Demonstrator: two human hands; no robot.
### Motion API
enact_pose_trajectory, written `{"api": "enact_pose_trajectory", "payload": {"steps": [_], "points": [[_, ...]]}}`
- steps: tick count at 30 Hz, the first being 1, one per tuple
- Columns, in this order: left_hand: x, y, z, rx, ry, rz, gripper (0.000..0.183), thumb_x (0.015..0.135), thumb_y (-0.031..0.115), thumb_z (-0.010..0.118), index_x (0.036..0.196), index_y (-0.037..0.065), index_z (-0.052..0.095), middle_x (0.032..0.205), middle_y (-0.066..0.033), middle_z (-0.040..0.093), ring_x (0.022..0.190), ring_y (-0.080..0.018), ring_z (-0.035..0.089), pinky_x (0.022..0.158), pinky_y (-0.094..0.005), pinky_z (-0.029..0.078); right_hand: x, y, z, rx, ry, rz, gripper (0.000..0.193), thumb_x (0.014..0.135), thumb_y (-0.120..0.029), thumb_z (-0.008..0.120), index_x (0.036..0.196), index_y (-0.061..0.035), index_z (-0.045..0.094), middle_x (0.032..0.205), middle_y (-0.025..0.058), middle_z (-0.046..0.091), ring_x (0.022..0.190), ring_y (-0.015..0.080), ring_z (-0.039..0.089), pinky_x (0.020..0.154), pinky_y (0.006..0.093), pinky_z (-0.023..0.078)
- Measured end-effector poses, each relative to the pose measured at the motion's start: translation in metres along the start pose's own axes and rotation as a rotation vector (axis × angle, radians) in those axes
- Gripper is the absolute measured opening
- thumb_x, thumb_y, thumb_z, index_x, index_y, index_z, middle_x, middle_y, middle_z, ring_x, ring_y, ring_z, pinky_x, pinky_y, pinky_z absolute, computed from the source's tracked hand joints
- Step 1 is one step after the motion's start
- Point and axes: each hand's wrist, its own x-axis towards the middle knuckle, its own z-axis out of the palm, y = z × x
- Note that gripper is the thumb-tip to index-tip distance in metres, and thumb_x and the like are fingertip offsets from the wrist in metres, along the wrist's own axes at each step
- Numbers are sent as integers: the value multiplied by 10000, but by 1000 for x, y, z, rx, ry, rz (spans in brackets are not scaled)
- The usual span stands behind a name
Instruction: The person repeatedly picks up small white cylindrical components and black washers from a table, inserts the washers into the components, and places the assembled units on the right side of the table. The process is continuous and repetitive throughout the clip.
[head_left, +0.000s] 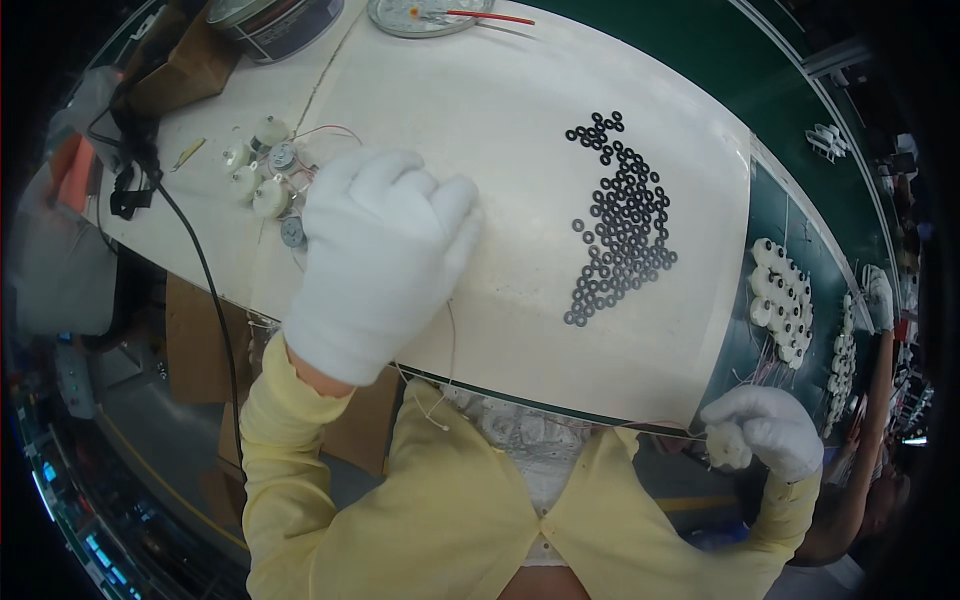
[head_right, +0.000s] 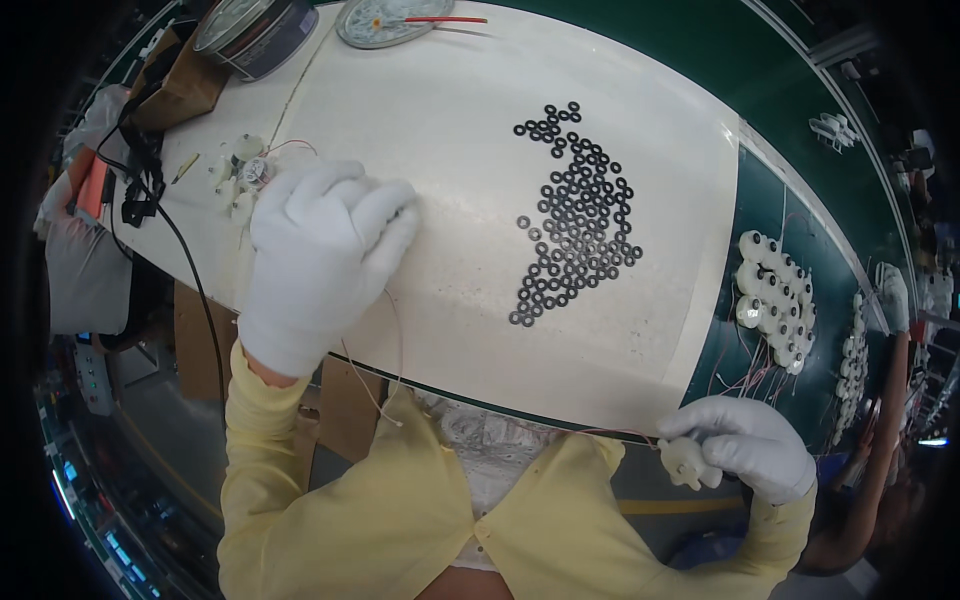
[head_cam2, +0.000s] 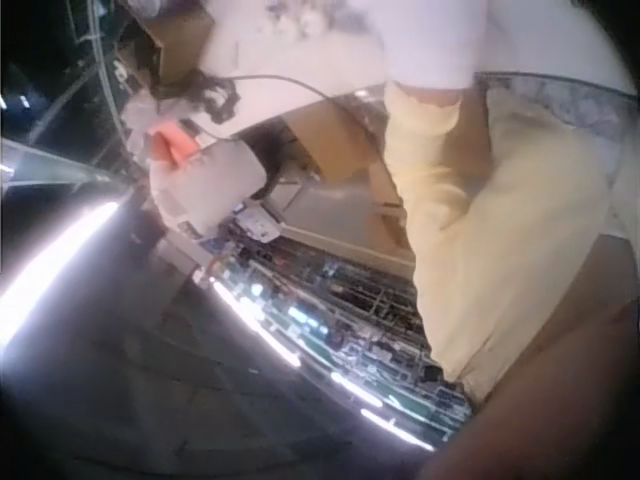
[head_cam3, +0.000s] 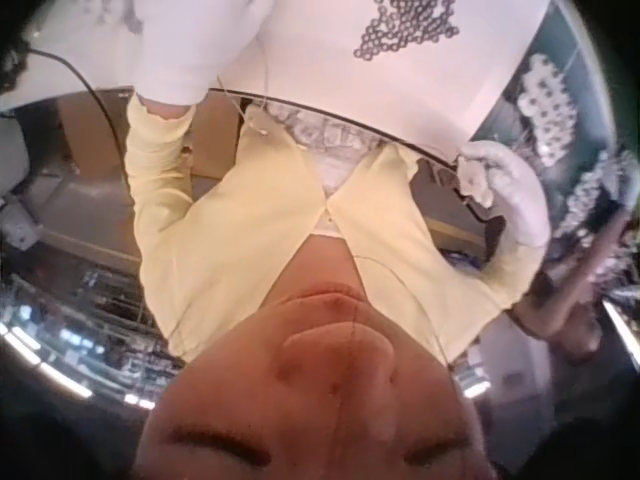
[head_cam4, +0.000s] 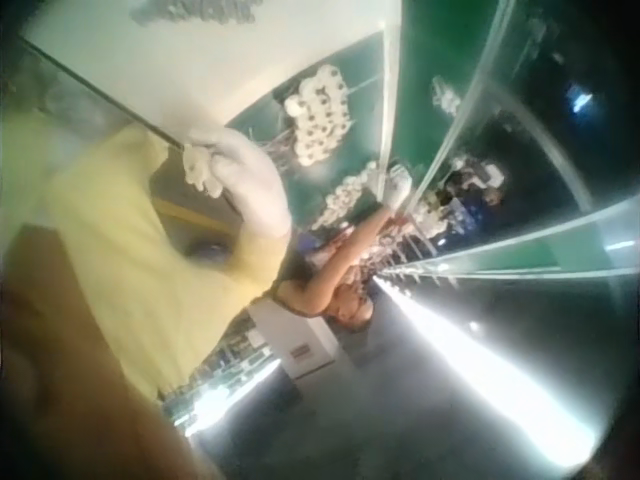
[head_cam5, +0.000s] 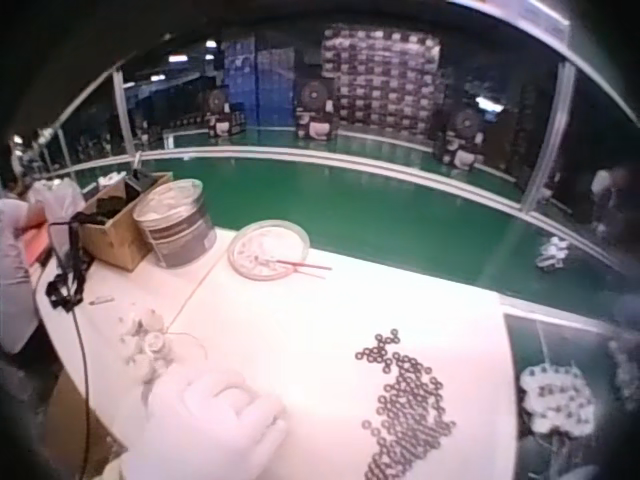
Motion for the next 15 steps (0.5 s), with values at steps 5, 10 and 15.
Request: {"api": "enact_pose_trajectory", "payload": {"steps": [5,10,15], "points": [[-23,27,-2,-80,66,35,279,759,156,806,1018,131,704,830,-17,594,965,-248,640,877,-431,499,25,1,14,-191,256,-94,442,984,-185,647,1308,107,578,1044,106,684,886,150,666,655,250,492],[-41,26,4,-129,87,13,350,748,150,817,1078,128,701,834,-8,578,1000,-245,634,921,-450,491,77,14,21,-1192,494,-621,397,918,-246,750,1211,-7,630,965,62,686,787,184,656,634,307,471],[-52,27,14,-224,99,-64,384,754,165,817,1120,127,707,819,-3,594,1006,-249,639,936,-468,484,89,-8,29,-1771,555,-790,377,828,-216,818,1126,-63,645,829,52,669,658,240,627,592,354,449]]}}
